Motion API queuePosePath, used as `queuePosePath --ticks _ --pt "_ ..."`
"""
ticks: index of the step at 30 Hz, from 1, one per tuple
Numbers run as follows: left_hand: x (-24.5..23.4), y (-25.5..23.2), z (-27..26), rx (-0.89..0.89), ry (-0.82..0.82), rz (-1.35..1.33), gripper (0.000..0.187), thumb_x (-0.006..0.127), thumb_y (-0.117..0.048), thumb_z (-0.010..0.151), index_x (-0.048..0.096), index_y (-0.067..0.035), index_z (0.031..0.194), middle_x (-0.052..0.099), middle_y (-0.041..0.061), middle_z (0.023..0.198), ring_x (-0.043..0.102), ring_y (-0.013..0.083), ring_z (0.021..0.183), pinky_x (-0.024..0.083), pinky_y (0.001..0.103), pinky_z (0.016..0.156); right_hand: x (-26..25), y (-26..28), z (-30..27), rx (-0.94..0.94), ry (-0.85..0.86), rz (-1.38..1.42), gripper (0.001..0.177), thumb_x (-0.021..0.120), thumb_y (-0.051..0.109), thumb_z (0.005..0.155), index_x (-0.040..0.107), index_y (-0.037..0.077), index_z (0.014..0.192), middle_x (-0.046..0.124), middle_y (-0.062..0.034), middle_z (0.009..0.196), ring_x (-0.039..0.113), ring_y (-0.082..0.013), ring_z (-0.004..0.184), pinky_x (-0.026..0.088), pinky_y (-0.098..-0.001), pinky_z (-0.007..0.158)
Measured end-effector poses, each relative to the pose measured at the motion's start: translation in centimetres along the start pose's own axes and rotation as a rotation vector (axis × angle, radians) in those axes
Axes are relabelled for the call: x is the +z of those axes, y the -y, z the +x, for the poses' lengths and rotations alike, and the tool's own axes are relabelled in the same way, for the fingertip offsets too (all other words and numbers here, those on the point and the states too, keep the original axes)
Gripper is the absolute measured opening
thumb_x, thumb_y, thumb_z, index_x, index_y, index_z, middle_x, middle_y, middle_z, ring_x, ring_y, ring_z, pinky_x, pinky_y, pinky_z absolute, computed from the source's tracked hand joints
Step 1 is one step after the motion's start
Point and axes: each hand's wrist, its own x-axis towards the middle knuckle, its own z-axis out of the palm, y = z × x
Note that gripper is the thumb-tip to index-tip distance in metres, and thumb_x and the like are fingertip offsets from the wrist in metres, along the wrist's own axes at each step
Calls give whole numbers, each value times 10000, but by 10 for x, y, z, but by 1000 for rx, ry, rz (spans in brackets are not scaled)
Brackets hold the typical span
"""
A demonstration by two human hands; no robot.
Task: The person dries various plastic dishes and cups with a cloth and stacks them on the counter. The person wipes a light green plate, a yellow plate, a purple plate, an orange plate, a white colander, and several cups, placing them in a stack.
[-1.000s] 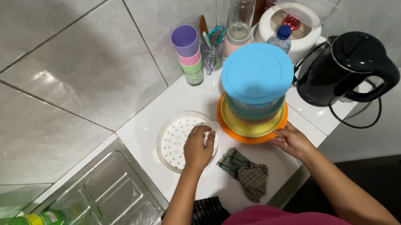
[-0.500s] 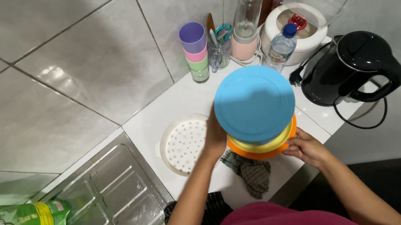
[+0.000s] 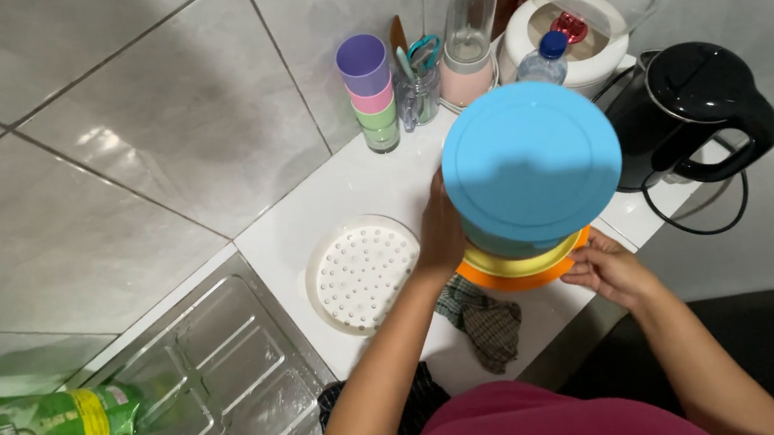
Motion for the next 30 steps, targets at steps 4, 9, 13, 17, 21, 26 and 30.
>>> queuePosePath --ticks 4,9,13,17,21,26,30 --pt "-42 -36 20 -39 -14 -91 519 360 -218 1121 263 -26 1594 418 258 1582 448 416 1460 386 457 1216 39 21 -5 -42 80 -15 474 498 17 1006 495 91 1474 668 -158 1154 701 -250 893 589 -430 880" --pt "-115 -39 1 -596 -95 -413 615 288 -458 1096 471 -68 1535 396 222 1627 305 382 1524 200 448 1214 106 8 19 -1 183 -38 417 464 45 1015 423 -9 1426 685 -236 1171 750 -329 936 622 -451 848" --pt "-164 -10 -55 -532 -141 -53 695 261 -556 1083 533 -90 1520 352 195 1654 264 348 1542 160 446 1221 167 -12 33 77 325 -18 514 467 53 988 350 59 1488 678 -181 1159 735 -306 923 629 -448 824" --pt "-190 -4 -88 -597 -256 -364 740 316 -638 1041 526 -76 1475 507 182 1525 455 285 1429 337 408 1194 213 -17 29 133 511 -148 632 499 103 1006 270 123 1594 675 -148 1157 713 -233 931 602 -380 820" --pt "-194 24 -116 -744 -377 -248 718 408 -563 1025 603 32 1377 666 225 1353 607 294 1242 482 421 1065 272 13 -9 180 459 -522 722 569 199 959 188 161 1572 651 -48 1230 738 -159 1005 624 -336 842" --pt "-191 37 -134 -708 -403 -217 641 529 -439 1012 516 43 1434 590 194 1432 548 273 1312 451 410 1090 292 31 -16 122 473 -750 802 583 331 957 152 149 1608 720 -191 1113 731 -187 728 619 -303 636" --pt "-187 42 -134 -619 -412 -185 644 609 -351 987 437 15 1488 517 177 1500 498 268 1371 409 408 1126 309 51 -31 -15 474 -849 983 559 369 907 -89 287 1642 703 -240 969 646 -173 517 573 -317 468"
